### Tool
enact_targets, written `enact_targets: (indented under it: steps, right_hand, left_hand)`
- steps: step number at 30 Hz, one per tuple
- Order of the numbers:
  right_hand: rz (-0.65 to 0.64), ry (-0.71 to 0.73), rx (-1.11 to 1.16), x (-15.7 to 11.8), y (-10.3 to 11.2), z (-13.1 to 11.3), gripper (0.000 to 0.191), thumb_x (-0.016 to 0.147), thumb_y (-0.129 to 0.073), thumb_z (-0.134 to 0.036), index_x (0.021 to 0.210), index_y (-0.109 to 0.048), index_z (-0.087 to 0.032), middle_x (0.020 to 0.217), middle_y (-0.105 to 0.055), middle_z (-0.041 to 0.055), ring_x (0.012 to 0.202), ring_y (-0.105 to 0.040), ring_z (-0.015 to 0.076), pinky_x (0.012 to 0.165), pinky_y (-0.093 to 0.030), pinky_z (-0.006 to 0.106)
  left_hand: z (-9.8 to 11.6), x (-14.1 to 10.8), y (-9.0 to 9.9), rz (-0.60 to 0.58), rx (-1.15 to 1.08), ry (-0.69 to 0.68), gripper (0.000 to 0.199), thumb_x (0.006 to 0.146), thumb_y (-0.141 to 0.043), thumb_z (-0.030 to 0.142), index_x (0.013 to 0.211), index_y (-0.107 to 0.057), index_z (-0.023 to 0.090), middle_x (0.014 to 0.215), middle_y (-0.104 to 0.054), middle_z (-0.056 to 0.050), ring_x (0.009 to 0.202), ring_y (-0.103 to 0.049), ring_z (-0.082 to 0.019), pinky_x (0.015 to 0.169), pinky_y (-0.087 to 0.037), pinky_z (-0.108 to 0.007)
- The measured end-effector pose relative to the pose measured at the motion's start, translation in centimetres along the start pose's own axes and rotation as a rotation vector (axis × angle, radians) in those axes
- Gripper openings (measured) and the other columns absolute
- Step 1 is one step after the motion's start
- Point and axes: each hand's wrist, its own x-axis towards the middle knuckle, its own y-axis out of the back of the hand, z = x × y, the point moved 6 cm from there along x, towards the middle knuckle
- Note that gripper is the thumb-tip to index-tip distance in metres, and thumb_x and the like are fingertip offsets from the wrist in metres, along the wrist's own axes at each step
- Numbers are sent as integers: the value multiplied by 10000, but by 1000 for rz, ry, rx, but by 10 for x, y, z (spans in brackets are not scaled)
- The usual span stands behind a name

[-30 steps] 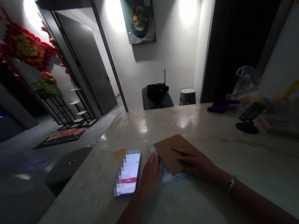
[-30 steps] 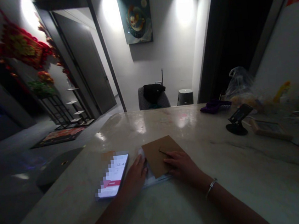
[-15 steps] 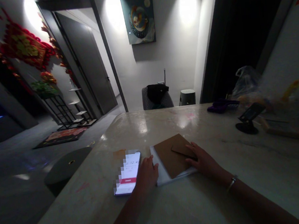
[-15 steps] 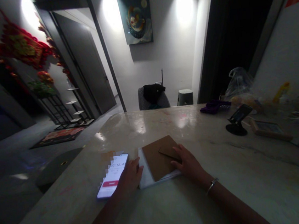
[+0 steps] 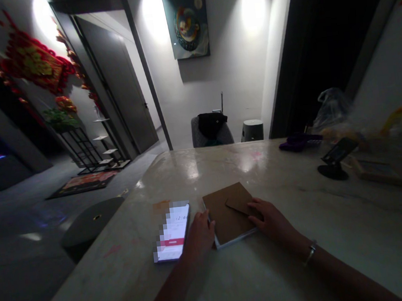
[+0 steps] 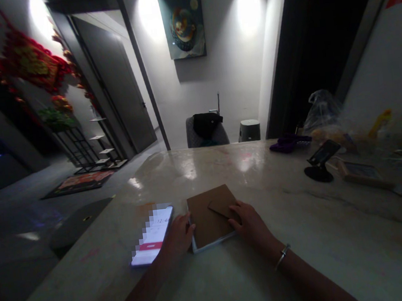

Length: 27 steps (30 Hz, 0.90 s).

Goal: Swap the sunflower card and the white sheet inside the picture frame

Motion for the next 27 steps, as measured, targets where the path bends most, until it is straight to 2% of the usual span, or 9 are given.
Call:
enact_targets:
  steps: [14,21,27]
  right_hand:
    - [-24,6,-54,0,3,-10,353,719,-592,-226,1049,-587,-98,1110,-568,169,1034,-516,261,905,-410,411]
    - [14,26,-36,-1,3,-11,330,715,-591,-223,1030,-593,-124,1087,-580,146,1026,-517,255,897,-410,417]
    - [18,31,-16,-1,5,-14,307,711,-594,-235,1005,-603,-151,1058,-592,132,1004,-529,255,879,-423,420]
  left_hand:
    - [2,0,2,19,60,-62,407,807,-371,237,1175,-462,91,1115,-524,-131,1011,-512,-190,878,-395,-297]
    - [2,1,1,46,99,-133,378,810,-356,219,1156,-467,117,1326,-383,-112,1196,-372,-216,991,-299,-366]
    - [2,3,-1,45,133,-168,365,814,-334,190,1154,-458,140,1307,-414,-102,1158,-420,-209,980,-316,-381]
